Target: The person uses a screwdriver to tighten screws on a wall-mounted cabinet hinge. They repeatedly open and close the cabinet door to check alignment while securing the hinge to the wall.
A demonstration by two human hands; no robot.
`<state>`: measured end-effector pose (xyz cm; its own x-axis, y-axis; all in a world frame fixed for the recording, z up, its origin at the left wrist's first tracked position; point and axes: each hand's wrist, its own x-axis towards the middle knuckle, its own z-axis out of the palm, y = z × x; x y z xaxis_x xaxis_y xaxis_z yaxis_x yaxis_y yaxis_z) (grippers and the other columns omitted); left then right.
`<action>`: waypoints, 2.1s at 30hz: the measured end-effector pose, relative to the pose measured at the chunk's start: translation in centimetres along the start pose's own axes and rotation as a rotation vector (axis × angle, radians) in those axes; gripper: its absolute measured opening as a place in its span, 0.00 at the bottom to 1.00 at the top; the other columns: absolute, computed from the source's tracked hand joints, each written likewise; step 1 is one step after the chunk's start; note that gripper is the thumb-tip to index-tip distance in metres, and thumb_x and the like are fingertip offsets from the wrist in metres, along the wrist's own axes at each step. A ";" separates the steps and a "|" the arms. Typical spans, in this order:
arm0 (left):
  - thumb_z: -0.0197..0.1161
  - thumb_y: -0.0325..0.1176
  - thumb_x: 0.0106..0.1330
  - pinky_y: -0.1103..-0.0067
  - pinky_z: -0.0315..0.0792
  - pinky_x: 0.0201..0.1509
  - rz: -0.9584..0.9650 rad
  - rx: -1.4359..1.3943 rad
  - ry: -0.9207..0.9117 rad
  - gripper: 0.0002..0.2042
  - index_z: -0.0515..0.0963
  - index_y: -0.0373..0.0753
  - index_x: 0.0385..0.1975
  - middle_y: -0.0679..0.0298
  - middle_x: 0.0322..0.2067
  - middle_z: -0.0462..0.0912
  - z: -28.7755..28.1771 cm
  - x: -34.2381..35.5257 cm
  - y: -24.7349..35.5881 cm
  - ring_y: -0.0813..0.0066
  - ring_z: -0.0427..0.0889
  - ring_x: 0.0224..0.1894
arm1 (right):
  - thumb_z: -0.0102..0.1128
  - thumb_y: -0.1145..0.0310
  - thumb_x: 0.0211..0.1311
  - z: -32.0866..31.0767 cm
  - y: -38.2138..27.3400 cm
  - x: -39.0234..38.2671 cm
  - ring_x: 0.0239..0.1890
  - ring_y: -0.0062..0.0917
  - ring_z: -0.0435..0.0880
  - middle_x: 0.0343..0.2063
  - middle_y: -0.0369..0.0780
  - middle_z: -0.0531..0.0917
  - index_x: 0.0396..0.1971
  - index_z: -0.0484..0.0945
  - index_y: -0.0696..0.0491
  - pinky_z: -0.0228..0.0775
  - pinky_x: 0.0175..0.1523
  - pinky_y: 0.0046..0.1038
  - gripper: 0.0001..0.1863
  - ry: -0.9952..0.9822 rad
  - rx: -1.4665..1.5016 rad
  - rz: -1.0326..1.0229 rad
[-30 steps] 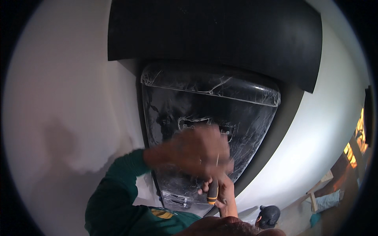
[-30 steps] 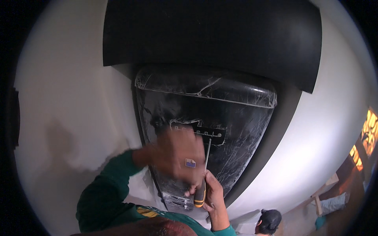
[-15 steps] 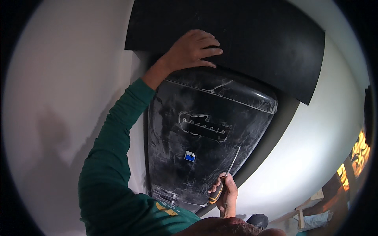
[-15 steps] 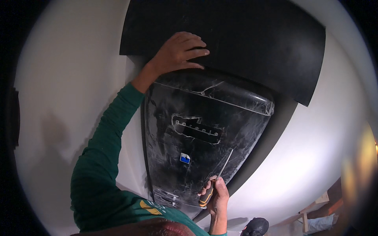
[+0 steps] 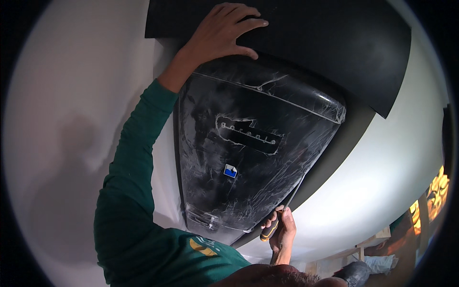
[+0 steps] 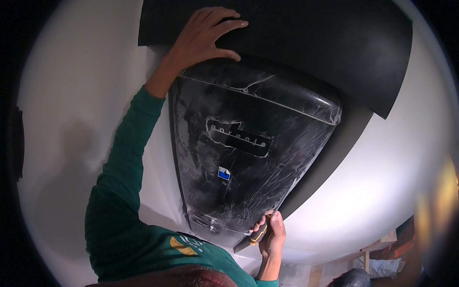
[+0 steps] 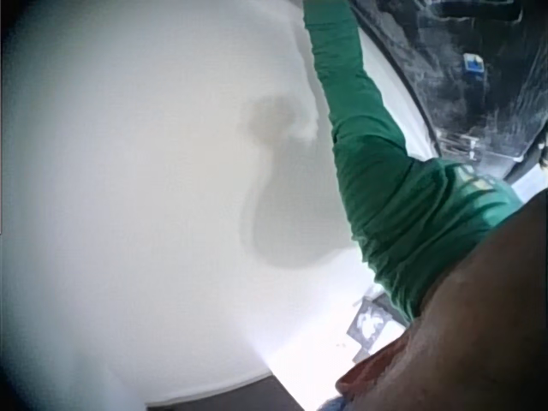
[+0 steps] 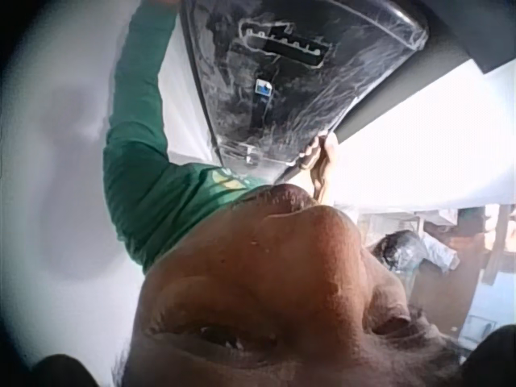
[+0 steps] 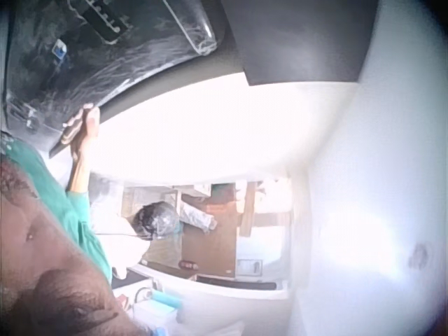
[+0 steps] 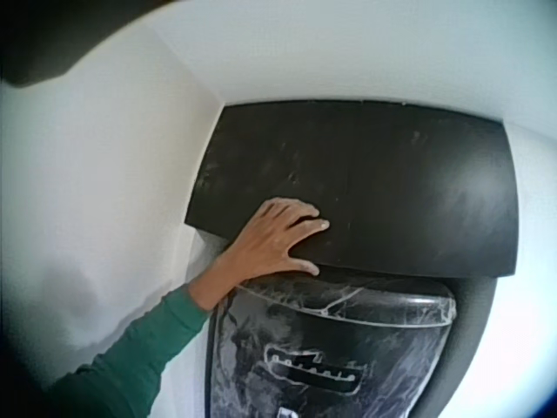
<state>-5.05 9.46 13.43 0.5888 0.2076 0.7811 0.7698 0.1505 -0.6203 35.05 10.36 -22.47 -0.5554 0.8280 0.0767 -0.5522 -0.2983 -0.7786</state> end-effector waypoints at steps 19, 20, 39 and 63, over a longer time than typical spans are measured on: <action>0.72 0.48 0.65 0.61 0.64 0.76 0.203 -0.033 -0.023 0.26 0.79 0.56 0.63 0.69 0.66 0.74 0.7 2.7 2.8 0.63 0.70 0.70 | 0.55 0.56 0.78 3.2 4.8 2.1 0.30 0.27 0.84 0.32 0.39 0.80 0.49 0.75 0.55 0.84 0.40 0.33 0.17 -0.186 0.038 0.107; 0.71 0.47 0.65 0.61 0.64 0.76 0.224 -0.023 -0.033 0.26 0.79 0.56 0.64 0.70 0.67 0.74 0.8 2.8 3.1 0.63 0.69 0.71 | 0.55 0.56 0.78 3.3 5.1 2.0 0.30 0.27 0.84 0.32 0.39 0.80 0.49 0.75 0.55 0.84 0.40 0.33 0.16 -0.177 0.061 0.104; 0.64 0.51 0.72 0.59 0.62 0.75 0.212 -0.117 -0.010 0.30 0.72 0.38 0.67 0.48 0.66 0.72 -2.0 14.6 -0.8 0.49 0.68 0.70 | 0.55 0.57 0.78 1.4 5.3 -0.3 0.31 0.26 0.84 0.32 0.38 0.80 0.48 0.74 0.53 0.83 0.40 0.33 0.14 -0.016 0.092 0.041; 0.53 0.52 0.78 0.57 0.59 0.76 -0.297 -0.086 0.148 0.31 0.72 0.26 0.64 0.40 0.67 0.71 5.5 27.1 -3.0 0.41 0.67 0.71 | 0.56 0.57 0.77 -4.0 6.2 -0.7 0.30 0.29 0.84 0.31 0.39 0.81 0.47 0.75 0.55 0.84 0.40 0.38 0.15 0.082 0.181 0.030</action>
<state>7.25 20.00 36.10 0.3606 0.0238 0.9324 0.9272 0.0997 -0.3611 34.46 9.81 -29.82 -0.5250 0.8511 -0.0020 -0.6430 -0.3982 -0.6542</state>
